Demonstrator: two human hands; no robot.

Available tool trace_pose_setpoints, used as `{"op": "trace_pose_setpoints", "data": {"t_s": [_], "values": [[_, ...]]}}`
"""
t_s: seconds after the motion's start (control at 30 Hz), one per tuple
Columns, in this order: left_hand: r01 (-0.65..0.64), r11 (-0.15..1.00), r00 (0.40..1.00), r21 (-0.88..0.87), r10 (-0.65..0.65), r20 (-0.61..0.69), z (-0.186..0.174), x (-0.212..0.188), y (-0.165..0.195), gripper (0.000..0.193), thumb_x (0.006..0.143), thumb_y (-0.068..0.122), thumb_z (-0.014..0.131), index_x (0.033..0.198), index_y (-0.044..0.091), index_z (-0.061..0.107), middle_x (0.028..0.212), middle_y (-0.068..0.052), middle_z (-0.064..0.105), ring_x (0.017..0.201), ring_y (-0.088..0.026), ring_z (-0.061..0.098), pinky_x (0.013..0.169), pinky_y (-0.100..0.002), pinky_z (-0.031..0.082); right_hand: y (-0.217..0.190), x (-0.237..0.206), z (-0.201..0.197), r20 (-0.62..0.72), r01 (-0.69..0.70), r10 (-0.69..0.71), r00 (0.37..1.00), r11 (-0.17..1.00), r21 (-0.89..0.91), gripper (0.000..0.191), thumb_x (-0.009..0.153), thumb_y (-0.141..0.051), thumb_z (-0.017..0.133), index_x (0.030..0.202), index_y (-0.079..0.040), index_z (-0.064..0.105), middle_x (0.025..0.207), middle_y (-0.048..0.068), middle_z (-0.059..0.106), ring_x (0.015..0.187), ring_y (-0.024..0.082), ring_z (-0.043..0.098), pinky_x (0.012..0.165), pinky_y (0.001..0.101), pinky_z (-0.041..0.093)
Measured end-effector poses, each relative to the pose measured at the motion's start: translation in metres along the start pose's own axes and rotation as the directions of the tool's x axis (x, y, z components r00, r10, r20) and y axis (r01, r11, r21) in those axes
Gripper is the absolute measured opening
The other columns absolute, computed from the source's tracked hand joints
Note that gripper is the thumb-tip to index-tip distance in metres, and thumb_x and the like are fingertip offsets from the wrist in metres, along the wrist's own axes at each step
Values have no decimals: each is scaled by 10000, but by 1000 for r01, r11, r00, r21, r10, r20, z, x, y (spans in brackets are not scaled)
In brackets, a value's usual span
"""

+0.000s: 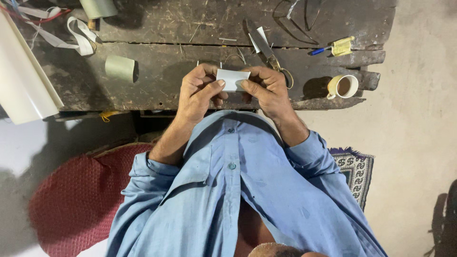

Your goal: The person assembles small cylindrical components by wrapping white paper around a dark cylindrical core, folding and taping the paper, and trimming excess with scissors. The person repeats this process for multiple units, placing finished pieces on the workbench.

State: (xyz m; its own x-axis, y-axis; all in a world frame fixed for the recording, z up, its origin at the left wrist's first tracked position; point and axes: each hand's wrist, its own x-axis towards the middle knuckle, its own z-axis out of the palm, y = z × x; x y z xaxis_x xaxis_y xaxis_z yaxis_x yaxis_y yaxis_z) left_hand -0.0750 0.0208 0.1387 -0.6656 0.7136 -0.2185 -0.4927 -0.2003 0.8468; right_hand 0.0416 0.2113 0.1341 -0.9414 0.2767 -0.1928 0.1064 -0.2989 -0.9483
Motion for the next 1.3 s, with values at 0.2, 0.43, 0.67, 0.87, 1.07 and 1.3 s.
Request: {"op": "trace_pose_setpoints", "data": {"t_s": [0.2,0.43,0.67,0.87,1.07,1.3], "values": [[48,997,999,60,-48,-3,-9,-5,-3,115,988,27,652,1095,12,615,769,-63,695,608,-85,634,509,-226,504,-12,-8,12,94,96,-79,992,977,-193,335,1046,-76,735,1356,-8,629,1112,45,713,966,98,661,815,253,553],[32,999,996,36,-28,-86,-17,-11,-16,95,957,-38,595,1023,15,638,732,-49,661,552,-82,607,456,-225,472,-26,-14,39,259,420,-377,889,448,-789,604,770,23,826,1337,-19,621,1224,160,648,1046,257,684,837,355,585],[30,978,1000,205,-29,-8,-30,4,7,153,923,-50,550,1001,29,655,773,-39,681,607,-89,675,447,-234,493,-30,-5,47,352,499,-468,811,238,-834,484,804,19,859,1257,1,689,1196,135,647,1050,303,671,852,391,563],[31,981,999,192,-28,-15,-24,11,25,130,911,-48,567,972,21,658,702,-68,665,522,-100,606,417,-247,470,-42,1,50,363,506,-463,809,234,-830,501,784,38,837,1262,6,692,1169,118,650,1036,307,662,863,396,557],[0,995,998,95,-5,56,-27,6,12,94,969,-12,578,1042,35,614,748,-58,674,584,-83,608,466,-240,479,-33,2,43,291,463,-425,857,391,-795,506,796,104,806,1278,4,691,1157,110,664,881,228,656,740,330,563],[28,996,1000,89,-27,-13,-16,10,12,90,967,-16,589,1047,18,610,761,-70,676,591,-95,631,485,-239,503,-41,13,29,369,529,-409,835,407,-745,542,828,69,834,1335,11,650,1252,119,651,934,193,700,746,283,602]]}}
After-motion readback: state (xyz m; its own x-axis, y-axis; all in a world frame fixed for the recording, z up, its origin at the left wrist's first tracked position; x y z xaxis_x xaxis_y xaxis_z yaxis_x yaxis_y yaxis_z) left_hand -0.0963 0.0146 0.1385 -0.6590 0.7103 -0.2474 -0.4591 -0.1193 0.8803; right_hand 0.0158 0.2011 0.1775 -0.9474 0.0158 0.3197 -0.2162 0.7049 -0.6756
